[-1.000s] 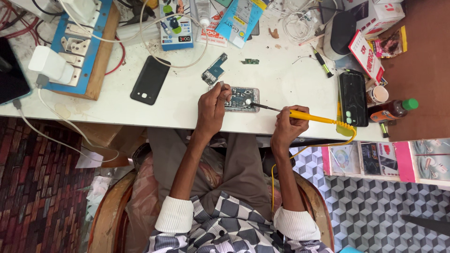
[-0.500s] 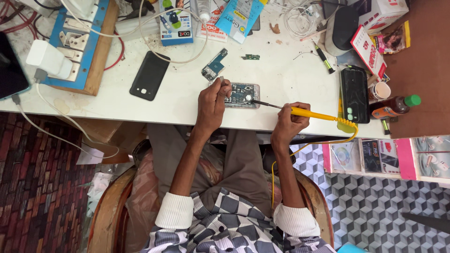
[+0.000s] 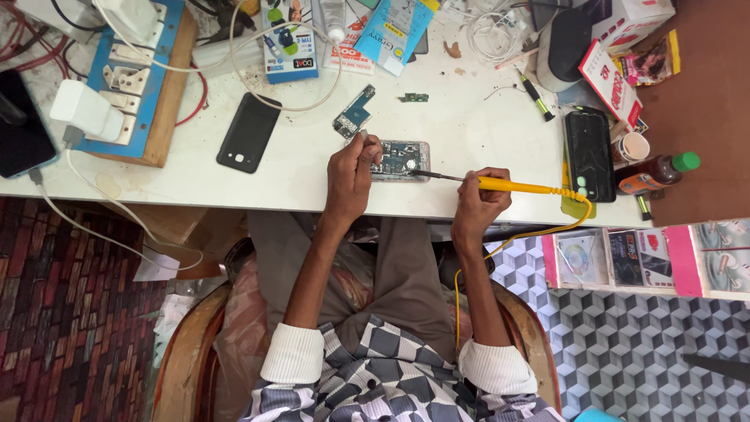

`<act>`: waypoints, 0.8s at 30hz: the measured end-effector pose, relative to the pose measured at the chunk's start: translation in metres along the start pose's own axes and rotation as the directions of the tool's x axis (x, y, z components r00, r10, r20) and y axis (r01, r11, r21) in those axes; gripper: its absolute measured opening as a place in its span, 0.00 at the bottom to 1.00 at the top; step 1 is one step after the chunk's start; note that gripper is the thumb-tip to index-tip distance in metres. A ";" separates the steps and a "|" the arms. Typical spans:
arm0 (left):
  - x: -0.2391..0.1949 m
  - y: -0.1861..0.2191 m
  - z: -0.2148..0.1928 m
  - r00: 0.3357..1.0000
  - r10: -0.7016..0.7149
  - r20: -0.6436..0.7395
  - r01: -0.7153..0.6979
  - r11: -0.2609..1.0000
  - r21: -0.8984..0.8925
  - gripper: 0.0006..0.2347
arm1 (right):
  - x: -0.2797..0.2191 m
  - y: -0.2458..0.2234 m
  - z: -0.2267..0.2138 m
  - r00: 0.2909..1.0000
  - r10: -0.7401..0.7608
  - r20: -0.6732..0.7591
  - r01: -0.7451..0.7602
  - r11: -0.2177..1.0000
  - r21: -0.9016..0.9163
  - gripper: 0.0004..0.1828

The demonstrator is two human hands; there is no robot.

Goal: The person uses a soldering iron to apply heat to various points on a small circuit board held in their left hand. They repeatedly touch the tip to different components while maintaining a steady grip on the board.

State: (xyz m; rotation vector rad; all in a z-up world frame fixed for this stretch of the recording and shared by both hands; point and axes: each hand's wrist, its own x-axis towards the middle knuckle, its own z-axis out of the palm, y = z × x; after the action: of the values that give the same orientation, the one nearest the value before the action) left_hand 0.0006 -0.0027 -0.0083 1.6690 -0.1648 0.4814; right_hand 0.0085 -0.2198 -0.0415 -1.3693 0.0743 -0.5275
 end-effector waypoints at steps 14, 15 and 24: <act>0.000 -0.003 0.001 1.000 0.019 -0.010 -0.019 0.999 0.035 0.19 | 0.000 0.002 0.002 0.996 -0.073 -0.049 0.075 0.997 0.029 0.08; -0.001 -0.003 0.000 1.000 0.019 -0.011 -0.018 0.999 0.034 0.19 | -0.001 0.001 0.003 0.997 -0.066 -0.050 0.068 0.997 0.039 0.08; -0.001 -0.003 0.000 1.000 -0.027 -0.004 0.027 1.000 0.016 0.18 | -0.001 -0.005 0.006 0.999 -0.005 -0.044 0.007 0.999 0.052 0.07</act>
State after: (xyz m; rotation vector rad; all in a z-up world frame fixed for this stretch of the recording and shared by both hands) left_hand 0.0013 -0.0025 -0.0117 1.6834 -0.1360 0.4669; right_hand 0.0084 -0.2149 -0.0354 -1.3075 0.0916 -0.5606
